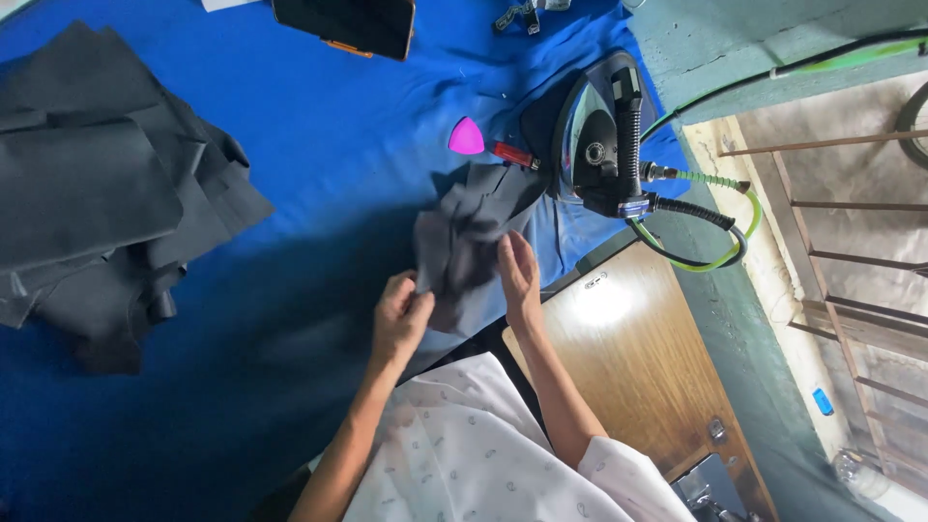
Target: The person unfolds a large piece of dark grey fabric on a blue work surface and uses shears to cut along marked lines. They separate the cut sections, reposition the fabric, and continue cutting out specific shapes, stacking the finished pieces on the table.
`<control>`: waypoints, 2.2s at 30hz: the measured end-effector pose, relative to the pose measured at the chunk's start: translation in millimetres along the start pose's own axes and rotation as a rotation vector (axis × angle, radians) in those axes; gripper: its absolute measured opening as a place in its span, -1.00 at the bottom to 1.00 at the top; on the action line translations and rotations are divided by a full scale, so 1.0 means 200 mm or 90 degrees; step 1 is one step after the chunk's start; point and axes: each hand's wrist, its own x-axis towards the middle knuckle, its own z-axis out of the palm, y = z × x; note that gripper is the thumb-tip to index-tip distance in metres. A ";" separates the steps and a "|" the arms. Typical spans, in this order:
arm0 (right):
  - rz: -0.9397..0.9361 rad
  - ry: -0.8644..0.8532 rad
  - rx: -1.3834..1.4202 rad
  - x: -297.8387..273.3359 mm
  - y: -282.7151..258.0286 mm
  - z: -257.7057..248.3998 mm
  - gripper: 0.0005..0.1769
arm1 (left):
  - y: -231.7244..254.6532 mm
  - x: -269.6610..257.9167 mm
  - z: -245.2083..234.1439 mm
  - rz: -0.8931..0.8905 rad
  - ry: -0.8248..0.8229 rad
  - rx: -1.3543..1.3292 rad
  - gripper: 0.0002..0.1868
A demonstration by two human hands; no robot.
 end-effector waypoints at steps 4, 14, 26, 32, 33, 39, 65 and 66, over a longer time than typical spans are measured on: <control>0.361 -0.162 0.454 0.01 0.03 0.08 -0.12 | 0.18 -0.04 -0.16 -0.023 -0.076 -0.150 -0.80; 0.482 -0.206 0.569 0.18 0.27 0.56 -0.52 | 0.49 -0.10 -0.64 -0.023 0.174 -0.017 -0.81; 0.499 -0.276 0.487 0.27 0.11 0.13 0.00 | -0.90 -0.62 -1.06 -0.260 0.547 0.039 -0.65; -0.098 -0.158 -0.194 0.32 0.14 -0.02 -0.25 | -0.76 -0.77 -1.00 -0.265 0.667 0.192 -0.51; -0.286 -0.019 -0.340 0.42 0.22 -0.04 -0.42 | -0.76 -0.77 -0.98 -0.115 0.676 0.426 -0.59; -0.530 0.172 -0.487 0.85 0.52 -0.13 -0.73 | -0.51 -0.62 -0.64 0.197 0.427 0.547 -0.51; -0.455 -0.248 0.130 -0.63 -0.50 0.14 -0.52 | -0.88 -1.17 -1.35 0.127 0.377 0.245 -0.73; -0.392 -0.250 0.148 -0.71 -0.51 0.17 -0.50 | -0.90 -1.20 -1.38 0.123 0.398 0.253 -0.75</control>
